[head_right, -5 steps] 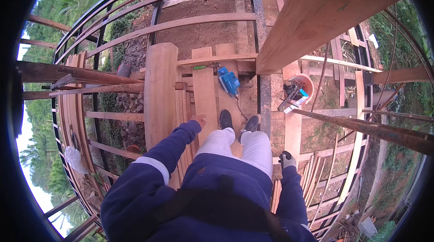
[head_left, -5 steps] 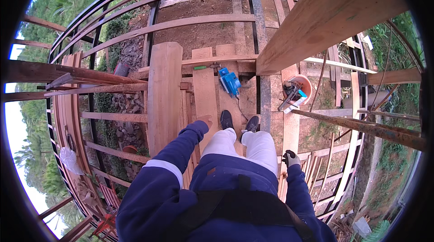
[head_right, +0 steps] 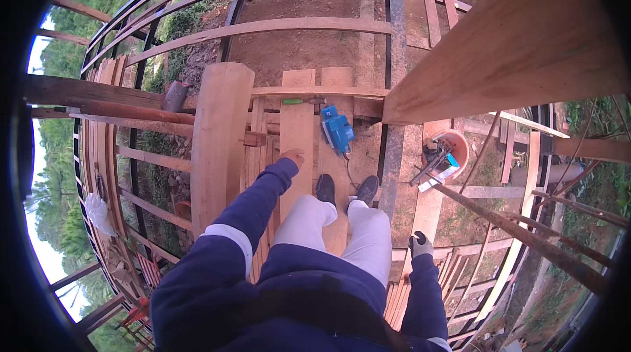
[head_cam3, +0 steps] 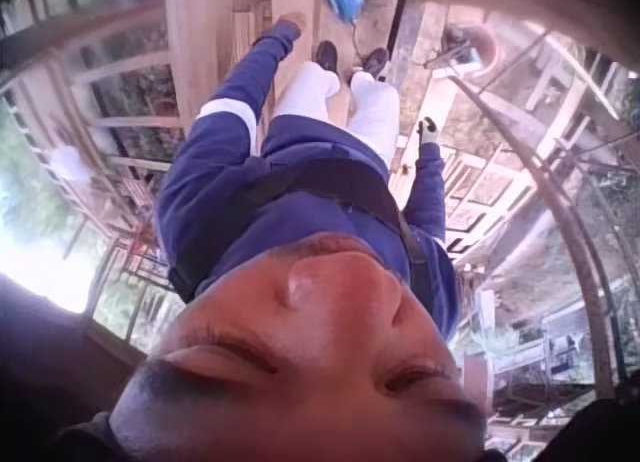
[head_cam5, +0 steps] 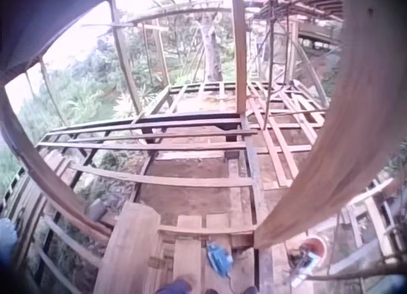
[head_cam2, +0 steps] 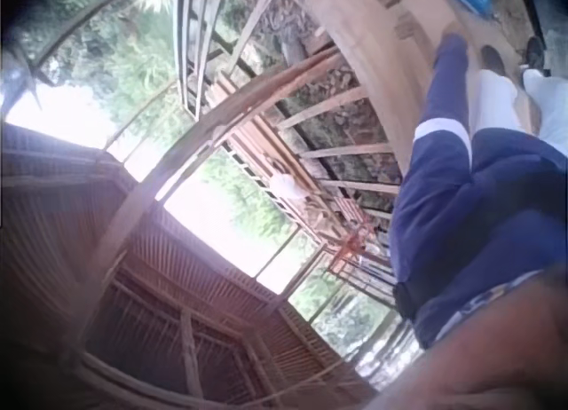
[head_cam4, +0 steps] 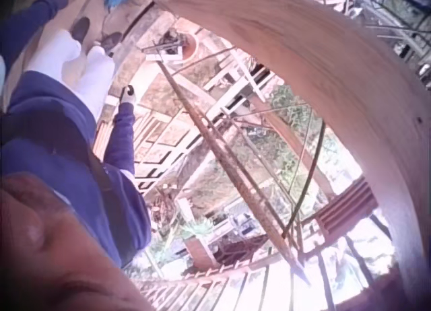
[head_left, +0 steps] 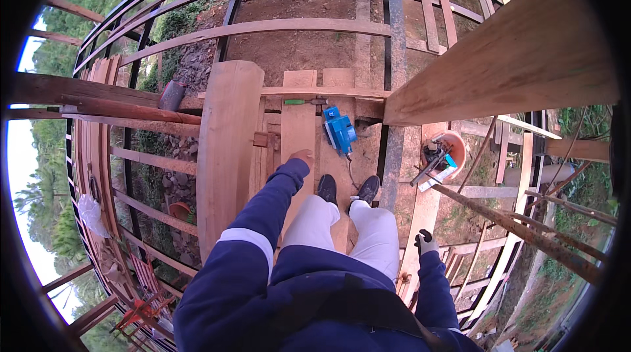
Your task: The person uses an axe to shape the end of a wooden plank while it is positioned on a timber frame, then picks up a tool from a bucket.
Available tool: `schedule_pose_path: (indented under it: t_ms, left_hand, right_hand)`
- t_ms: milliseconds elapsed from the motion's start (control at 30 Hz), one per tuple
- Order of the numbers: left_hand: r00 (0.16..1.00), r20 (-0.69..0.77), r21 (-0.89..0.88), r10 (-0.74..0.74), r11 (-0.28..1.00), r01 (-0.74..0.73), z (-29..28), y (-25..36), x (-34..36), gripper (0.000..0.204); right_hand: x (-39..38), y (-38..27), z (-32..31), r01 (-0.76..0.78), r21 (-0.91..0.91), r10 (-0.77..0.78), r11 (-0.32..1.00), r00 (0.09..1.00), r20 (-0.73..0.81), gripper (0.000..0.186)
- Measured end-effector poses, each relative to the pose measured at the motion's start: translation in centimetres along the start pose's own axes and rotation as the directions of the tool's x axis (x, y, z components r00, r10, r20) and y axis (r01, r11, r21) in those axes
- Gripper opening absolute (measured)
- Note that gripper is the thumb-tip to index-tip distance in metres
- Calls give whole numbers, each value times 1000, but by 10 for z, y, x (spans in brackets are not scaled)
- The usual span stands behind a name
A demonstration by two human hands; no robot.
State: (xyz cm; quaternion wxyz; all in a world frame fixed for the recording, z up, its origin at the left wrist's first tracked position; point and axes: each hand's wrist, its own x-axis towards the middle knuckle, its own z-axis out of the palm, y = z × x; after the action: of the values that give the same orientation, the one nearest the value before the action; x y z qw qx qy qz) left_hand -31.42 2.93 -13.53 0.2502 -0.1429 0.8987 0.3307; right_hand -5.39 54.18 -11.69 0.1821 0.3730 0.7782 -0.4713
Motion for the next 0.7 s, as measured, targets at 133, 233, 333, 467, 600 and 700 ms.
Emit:
schedule_pose_path:
  t_ms: [133,233,333,467,600,700]
  left_hand:
    - [959,-263,-94,-110,992,89,105,-110,70,28]
    - [934,-327,13,-147,987,160,126,-149,179,26]
    - [935,-337,254,-112,945,205,140,-175,255,37]
    - [931,-349,590,110,797,127,159,-188,316,53]
    - [946,-321,647,40,739,188,160,-183,340,50]
    - [956,-271,671,115,735,102,220,-206,266,34]
  right_hand:
    - [73,80,19,-68,-217,65,974,998,-20,39]
    - [158,76,70,-64,-429,-27,901,979,-204,58]
    - [230,116,100,-48,-426,-132,903,914,-384,74]
    - [300,138,111,-224,-386,78,895,929,-361,86]
    - [342,150,116,-211,39,214,977,944,-252,94]
    - [285,150,86,-324,-56,273,944,867,-416,67]
